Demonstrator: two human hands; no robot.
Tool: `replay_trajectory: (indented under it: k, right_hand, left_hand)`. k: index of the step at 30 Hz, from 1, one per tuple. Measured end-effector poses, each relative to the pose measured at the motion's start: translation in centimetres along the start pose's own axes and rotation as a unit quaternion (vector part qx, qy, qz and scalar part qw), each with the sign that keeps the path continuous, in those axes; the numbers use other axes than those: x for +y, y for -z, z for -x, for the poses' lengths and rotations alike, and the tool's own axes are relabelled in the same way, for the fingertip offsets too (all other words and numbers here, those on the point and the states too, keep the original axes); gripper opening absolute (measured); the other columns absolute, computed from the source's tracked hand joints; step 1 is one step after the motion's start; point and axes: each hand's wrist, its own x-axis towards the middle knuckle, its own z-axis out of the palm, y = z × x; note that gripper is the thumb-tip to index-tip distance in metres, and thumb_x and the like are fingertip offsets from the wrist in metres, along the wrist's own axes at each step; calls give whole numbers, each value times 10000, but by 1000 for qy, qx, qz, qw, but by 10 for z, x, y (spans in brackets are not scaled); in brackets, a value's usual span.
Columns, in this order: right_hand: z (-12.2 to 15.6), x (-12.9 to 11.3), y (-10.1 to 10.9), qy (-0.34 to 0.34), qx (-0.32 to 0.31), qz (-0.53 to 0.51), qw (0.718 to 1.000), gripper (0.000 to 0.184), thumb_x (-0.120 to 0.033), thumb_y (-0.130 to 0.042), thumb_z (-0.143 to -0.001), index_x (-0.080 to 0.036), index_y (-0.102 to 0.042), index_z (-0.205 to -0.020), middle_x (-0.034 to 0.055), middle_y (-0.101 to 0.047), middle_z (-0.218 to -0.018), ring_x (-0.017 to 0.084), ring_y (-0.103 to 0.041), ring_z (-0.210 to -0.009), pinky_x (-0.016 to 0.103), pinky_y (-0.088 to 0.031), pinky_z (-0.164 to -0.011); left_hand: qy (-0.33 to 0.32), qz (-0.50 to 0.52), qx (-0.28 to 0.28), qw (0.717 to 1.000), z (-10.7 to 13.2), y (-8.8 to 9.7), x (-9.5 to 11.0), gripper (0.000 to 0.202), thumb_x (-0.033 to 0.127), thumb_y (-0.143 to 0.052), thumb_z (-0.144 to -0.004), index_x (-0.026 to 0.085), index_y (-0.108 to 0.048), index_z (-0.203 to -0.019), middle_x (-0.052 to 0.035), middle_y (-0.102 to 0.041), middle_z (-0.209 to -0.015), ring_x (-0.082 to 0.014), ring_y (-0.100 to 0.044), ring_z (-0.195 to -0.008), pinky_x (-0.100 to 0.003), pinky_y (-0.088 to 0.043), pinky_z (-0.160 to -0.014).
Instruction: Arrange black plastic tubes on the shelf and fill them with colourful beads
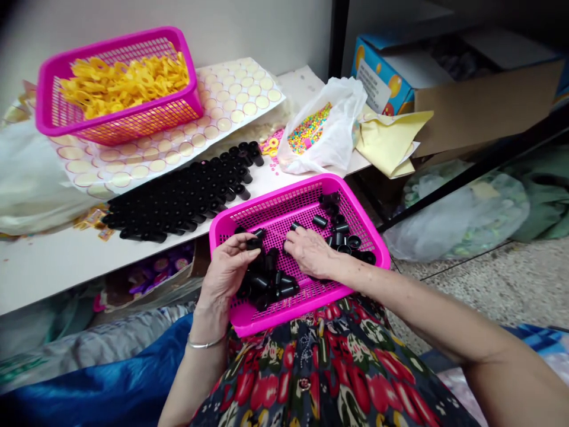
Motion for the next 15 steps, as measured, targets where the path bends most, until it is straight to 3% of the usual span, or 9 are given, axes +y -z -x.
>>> replay_trajectory:
  k: [3,7,12,15]
  right_hand:
    - [-9,-10,3,43,-97,-35,994,207,-188,-452,-823,-138,-649,-864,130,-635,-918,246,-539,-902,354,-407,-777]
    - [-23,-27,1,-19,-199,-67,978,190,-184,-514,-770,-112,-678,-831,144,-687,-806,236,-632,-750,304,-436,-624]
    - [-37,-45,-4,-68,-210,-89,971,229,-136,-627,-636,-92,-683,-853,158,-704,-798,266,-667,-728,287,-456,-561]
    - [-33,-40,-1,-101,-176,-110,973,251,-116,-611,-638,-75,-673,-879,187,-697,-823,301,-666,-756,327,-475,-587]
  left_hand:
    - [-1,1,1,1000,-1,1,-1,375,114,-812,-490,142,-663,-834,12,-649,-729,-78,-573,-671,-179,-458,-632]
    - [-7,7,-5,1000,-1,0,-3,374,112,-811,-491,145,-664,-834,18,-642,-720,-79,-570,-669,-178,-457,-624]
    - [-12,-2,-2,1000,0,1,-4,388,95,-817,-475,144,-666,-830,14,-641,-729,-84,-572,-684,-181,-457,-637]
    - [-21,-11,-16,1000,1,3,-4,414,80,-823,-451,149,-672,-829,6,-656,-760,-103,-588,-709,-203,-475,-667]
